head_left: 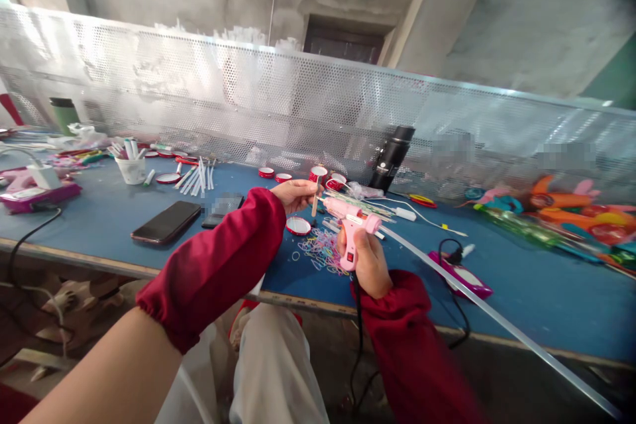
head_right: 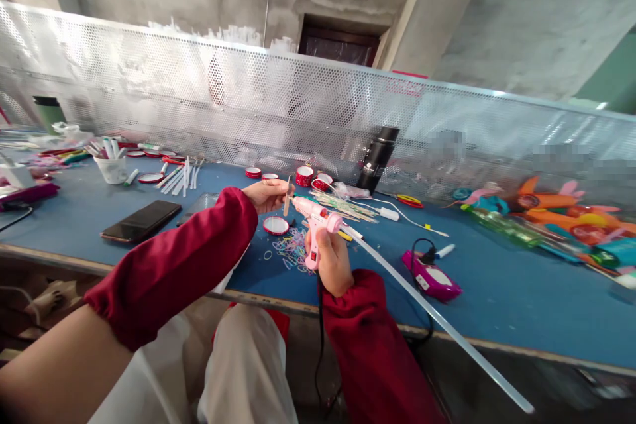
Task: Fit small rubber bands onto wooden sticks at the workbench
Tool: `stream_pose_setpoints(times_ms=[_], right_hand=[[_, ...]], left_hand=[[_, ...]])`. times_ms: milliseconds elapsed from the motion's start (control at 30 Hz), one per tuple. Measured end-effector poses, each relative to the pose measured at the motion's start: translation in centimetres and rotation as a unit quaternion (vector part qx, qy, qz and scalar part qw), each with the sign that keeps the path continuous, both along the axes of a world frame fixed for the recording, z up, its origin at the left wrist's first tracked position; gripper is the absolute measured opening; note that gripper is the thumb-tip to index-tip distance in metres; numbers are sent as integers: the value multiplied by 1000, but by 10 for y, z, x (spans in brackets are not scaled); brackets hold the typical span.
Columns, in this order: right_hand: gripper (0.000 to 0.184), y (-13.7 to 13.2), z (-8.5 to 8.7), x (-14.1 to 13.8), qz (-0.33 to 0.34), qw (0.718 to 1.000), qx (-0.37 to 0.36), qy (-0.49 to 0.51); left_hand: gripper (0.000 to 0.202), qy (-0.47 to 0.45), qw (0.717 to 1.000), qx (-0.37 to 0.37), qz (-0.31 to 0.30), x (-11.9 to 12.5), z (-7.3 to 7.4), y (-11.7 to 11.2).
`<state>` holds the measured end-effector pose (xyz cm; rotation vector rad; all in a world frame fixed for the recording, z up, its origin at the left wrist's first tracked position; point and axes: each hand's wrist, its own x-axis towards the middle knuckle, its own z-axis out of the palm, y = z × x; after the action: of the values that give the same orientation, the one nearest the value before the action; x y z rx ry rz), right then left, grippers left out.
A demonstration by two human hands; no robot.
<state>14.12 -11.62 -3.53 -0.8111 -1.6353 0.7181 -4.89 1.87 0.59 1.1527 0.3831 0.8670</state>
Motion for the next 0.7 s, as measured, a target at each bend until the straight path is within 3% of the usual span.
stream_pose_setpoints(times_ms=[367, 533, 600, 700], right_hand=[[52, 0, 0, -2, 50, 991, -62, 105], [47, 1, 1, -5, 8, 990, -70, 126], [42, -3, 3, -7, 4, 982, -94, 162], [33, -13, 8, -9, 48, 963, -140, 227]], left_hand=[[11, -6, 1000, -2, 7, -1, 3, -6], [13, -6, 1000, -11, 15, -2, 1, -2], [13, -7, 1000, -15, 27, -2, 1, -3], [8, -15, 999, -15, 34, -3, 3, -4]])
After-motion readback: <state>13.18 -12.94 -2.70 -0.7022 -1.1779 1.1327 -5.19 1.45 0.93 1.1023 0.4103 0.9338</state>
